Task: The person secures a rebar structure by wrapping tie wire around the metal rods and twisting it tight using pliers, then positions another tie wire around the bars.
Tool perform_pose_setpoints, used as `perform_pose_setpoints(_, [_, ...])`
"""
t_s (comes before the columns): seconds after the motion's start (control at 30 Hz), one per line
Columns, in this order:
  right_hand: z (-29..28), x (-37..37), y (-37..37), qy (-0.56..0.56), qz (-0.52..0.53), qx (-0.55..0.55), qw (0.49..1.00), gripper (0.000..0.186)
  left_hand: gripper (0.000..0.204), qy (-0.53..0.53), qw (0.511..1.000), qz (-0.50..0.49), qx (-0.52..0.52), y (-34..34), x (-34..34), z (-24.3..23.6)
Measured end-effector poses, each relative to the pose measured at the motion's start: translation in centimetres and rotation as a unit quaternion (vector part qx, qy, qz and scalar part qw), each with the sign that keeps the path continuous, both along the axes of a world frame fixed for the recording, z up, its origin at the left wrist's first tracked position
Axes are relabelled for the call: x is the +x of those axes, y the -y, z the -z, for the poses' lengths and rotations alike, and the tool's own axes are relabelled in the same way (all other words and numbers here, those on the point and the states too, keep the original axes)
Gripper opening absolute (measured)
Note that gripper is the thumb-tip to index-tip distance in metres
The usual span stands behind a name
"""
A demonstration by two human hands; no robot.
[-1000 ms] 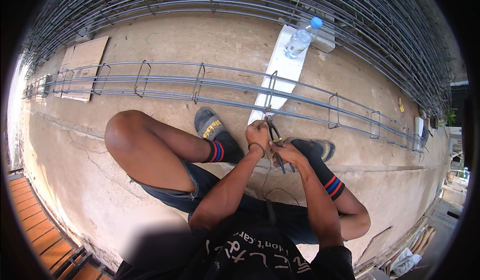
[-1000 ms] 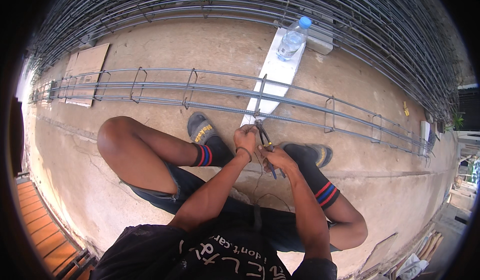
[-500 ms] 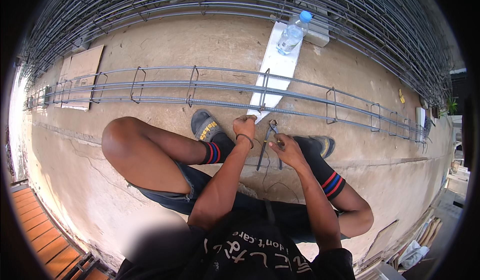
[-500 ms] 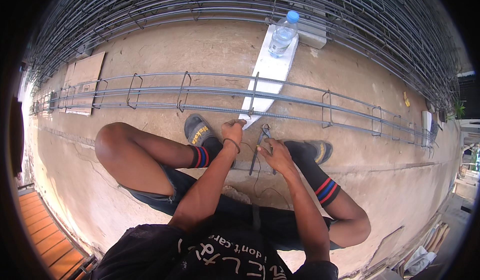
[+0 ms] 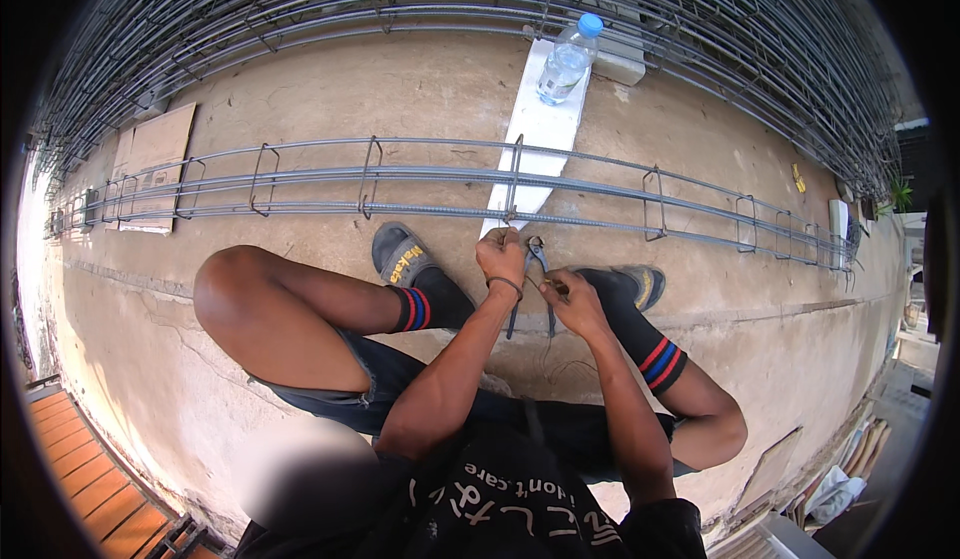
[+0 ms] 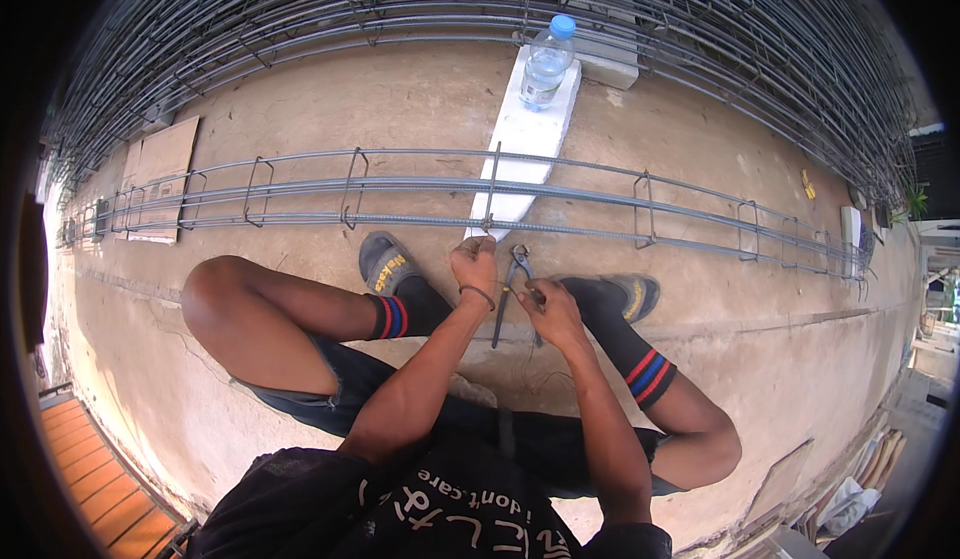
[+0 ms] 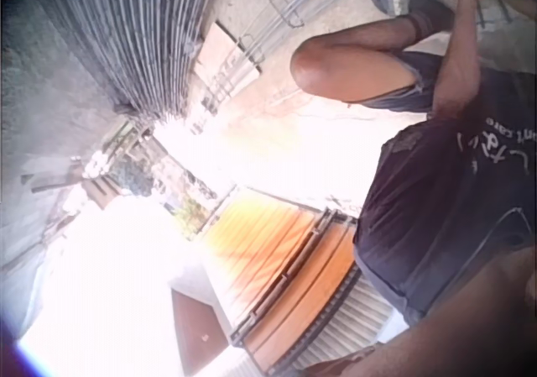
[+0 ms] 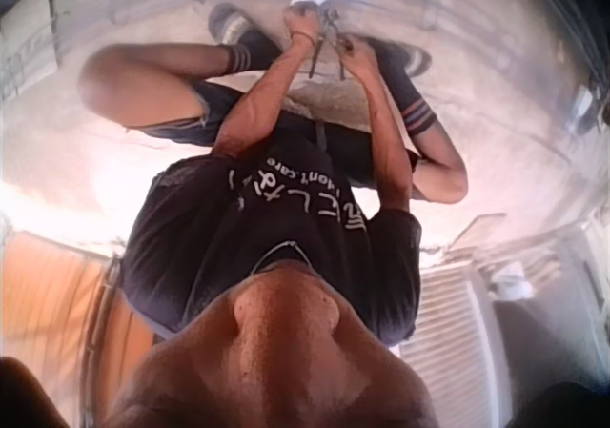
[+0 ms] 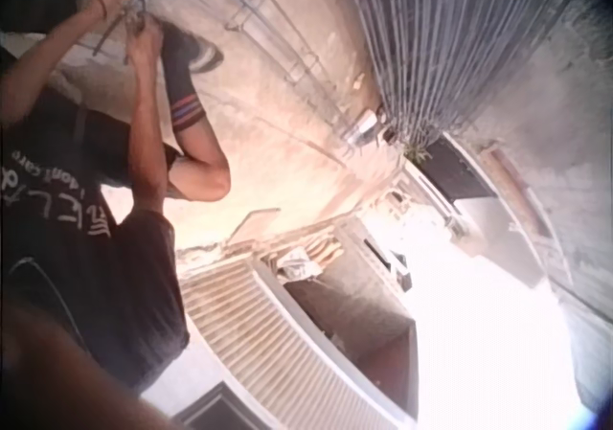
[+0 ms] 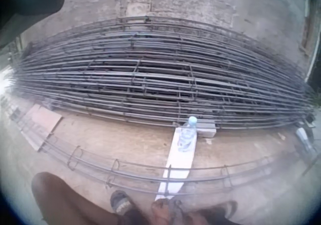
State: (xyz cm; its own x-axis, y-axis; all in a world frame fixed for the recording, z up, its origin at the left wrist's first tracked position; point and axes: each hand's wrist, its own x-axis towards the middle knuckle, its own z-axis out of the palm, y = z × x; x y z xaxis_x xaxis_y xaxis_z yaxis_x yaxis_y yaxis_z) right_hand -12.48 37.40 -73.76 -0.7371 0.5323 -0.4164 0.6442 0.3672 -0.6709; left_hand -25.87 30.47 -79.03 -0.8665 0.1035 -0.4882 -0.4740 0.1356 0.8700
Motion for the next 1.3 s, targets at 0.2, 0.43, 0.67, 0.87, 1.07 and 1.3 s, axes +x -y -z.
perform_pose_setpoints(0.2, [-0.1,-0.1,-0.2,-0.023,0.011,0.003,1.000,0.032,0.025,-0.013,0.983,0.082,-0.164,0.2,1.0,3.7])
perform_pose_setpoints(0.43, [0.4,0.9,-0.5,-0.005,0.013,-0.022,1.000,0.029,0.022,-0.001,0.990,0.026,-0.140,1.0,-1.5,-0.8])
perform_pose_setpoints(0.67, [-0.9,0.5,-1.6,-0.053,0.042,-0.062,0.996,0.036,0.022,0.062,0.993,0.045,0.086,-0.5,1.6,-3.4])
perform_pose_setpoints(0.87, [-2.6,-0.7,1.8,-0.151,0.061,-0.208,0.964,0.044,0.015,0.236,0.904,0.122,0.334,-0.9,-3.0,-10.6])
perform_pose_setpoints(1.07, [-6.1,-2.5,0.9,-0.130,0.129,-0.237,0.954,0.032,0.033,0.221,0.839,0.234,0.439,0.0,-6.8,-12.1])
perform_pose_setpoints(1.3, [-7.3,-1.6,-0.2,-0.117,0.057,-0.449,0.884,0.026,0.043,0.298,0.724,0.182,0.595,0.2,-7.0,-12.3])
